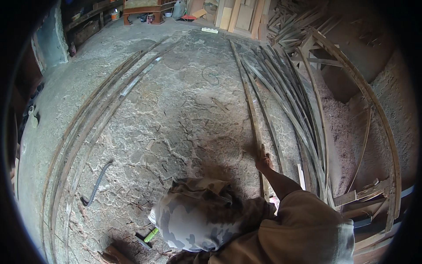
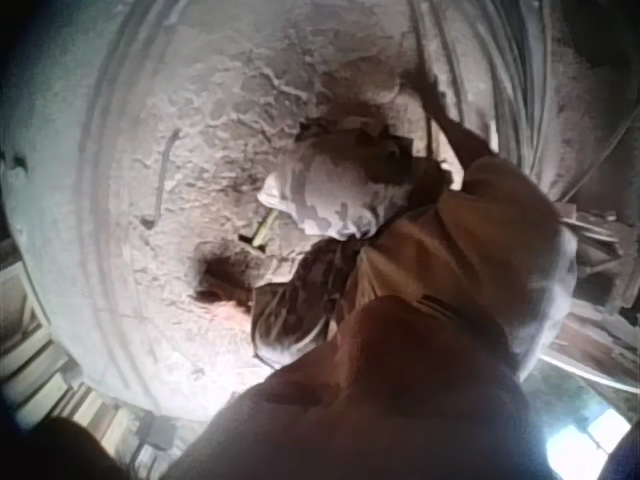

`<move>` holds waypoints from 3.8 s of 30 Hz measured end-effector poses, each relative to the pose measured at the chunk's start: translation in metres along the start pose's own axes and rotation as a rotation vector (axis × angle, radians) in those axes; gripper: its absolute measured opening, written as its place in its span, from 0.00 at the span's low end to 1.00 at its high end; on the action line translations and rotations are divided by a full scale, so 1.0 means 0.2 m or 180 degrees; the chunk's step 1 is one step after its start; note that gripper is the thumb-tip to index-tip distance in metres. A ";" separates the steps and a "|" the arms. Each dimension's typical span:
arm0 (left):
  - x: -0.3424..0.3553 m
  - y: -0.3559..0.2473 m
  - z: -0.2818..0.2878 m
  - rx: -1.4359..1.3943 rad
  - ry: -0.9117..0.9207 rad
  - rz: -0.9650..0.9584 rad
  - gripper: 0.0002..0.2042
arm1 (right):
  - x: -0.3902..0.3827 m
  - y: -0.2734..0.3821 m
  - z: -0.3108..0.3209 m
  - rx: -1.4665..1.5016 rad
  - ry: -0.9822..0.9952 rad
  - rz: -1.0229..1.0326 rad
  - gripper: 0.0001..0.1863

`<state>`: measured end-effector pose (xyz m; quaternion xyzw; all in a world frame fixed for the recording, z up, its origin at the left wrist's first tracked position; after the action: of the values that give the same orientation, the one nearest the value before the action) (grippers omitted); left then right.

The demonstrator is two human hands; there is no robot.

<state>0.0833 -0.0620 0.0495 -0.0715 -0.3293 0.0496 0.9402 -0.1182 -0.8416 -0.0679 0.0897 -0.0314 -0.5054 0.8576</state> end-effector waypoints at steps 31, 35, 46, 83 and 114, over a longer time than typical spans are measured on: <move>-0.02 0.42 -0.12 -0.0256 0.0929 0.1777 0.32 | -0.76 4.03 -0.26 -0.1202 0.1393 0.5474 0.34; -0.03 0.43 -0.14 -0.0229 0.0980 0.1865 0.32 | -0.95 4.33 -0.45 -0.0892 0.0968 0.5255 0.36; -0.01 0.44 -0.15 -0.0171 0.1163 0.1861 0.30 | -0.96 4.23 -0.49 -0.1522 0.0910 0.5187 0.32; -0.20 0.66 -0.07 -0.0577 0.1625 0.2194 0.29 | 0.46 2.38 0.14 -0.0939 0.0983 0.5343 0.26; -0.12 0.53 0.01 -0.0340 0.1305 0.1403 0.13 | -1.88 2.64 0.08 0.1490 0.3723 0.5979 0.36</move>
<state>0.0590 0.0397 0.0189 -0.1991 -0.1114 0.2195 0.9486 0.1507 -0.2655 0.0596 0.4116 0.2259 0.4770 0.7430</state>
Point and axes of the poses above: each hand's wrist, its own x-axis towards the middle knuckle, its own z-axis out of the back of the hand, y = z × x, the point moved 3 cm from there along x, towards the middle knuckle, and after that the axes turned 2 degrees about -x, right-handed, at the moved point
